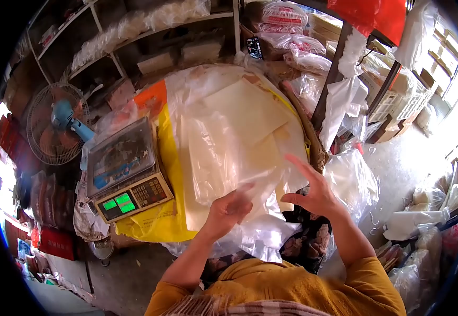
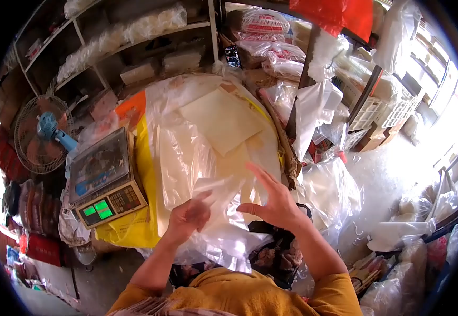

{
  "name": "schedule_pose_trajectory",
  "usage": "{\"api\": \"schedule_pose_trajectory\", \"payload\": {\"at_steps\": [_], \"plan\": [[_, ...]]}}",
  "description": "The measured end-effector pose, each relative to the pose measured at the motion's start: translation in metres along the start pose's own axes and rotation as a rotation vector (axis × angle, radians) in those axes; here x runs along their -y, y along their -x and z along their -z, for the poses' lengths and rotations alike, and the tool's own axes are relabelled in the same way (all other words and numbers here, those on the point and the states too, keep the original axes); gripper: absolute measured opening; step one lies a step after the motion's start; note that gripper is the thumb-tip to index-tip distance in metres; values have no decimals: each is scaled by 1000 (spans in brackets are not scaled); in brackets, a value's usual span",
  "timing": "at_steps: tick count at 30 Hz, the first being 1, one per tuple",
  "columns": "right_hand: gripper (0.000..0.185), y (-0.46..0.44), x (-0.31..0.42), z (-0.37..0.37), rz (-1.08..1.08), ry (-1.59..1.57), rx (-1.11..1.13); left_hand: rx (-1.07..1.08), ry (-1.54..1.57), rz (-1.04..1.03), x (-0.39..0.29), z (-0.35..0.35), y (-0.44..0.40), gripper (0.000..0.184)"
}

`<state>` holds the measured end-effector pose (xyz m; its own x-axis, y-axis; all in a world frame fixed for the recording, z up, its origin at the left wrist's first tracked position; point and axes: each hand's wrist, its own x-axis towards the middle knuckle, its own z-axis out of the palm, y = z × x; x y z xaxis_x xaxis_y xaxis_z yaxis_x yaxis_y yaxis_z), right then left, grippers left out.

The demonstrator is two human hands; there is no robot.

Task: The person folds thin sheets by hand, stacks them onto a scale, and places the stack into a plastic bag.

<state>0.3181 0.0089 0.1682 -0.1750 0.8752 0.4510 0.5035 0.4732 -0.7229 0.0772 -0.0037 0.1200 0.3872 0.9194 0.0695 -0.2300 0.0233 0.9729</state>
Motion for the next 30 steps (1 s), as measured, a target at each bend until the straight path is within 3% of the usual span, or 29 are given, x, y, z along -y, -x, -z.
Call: {"api": "schedule_pose_trajectory", "payload": {"at_steps": [4, 7, 11, 13, 16, 20, 21, 22, 23, 25, 27, 29, 30], "plan": [[23, -5, -23, 3, -245, -335, 434, 9, -49, 83, -6, 13, 12, 44], [20, -2, -21, -3, -343, -288, 571, -67, -107, 214, -12, 23, 22, 49], [18, 10, -38, -27, -502, -628, 519, -113, -78, 167, -1, 38, 31, 54], [16, 14, -41, -32, -493, -599, 538, -149, -123, 131, 1, 40, 34, 51], [14, 22, -41, -42, -514, -484, 541, -578, -1327, -603, -5, 30, 27, 35], [7, 36, -22, -63, -470, -555, 558, -256, -644, 36, 6, 1, 50, 18], [8, 37, -10, -65, -418, -416, 627, -129, -498, 222, 12, -3, 48, 18], [12, 41, -6, -71, -328, -336, 607, -111, -522, 154, 12, -12, 45, 17], [16, 44, -4, -75, -239, -257, 583, -74, -533, 232, 11, -14, 43, 19], [22, 43, -2, -71, -413, -352, 598, -111, -299, 200, 43, -1, 45, 23], [26, 48, -21, -66, -635, -573, 561, -190, -4, 128, 43, 5, 47, 16], [13, 62, -65, -63, -487, -458, 328, -203, 447, 64, 41, 19, 50, 11], [8, 59, -76, -52, -598, -203, 340, -173, 750, 37, 44, 36, 54, 10]]}}
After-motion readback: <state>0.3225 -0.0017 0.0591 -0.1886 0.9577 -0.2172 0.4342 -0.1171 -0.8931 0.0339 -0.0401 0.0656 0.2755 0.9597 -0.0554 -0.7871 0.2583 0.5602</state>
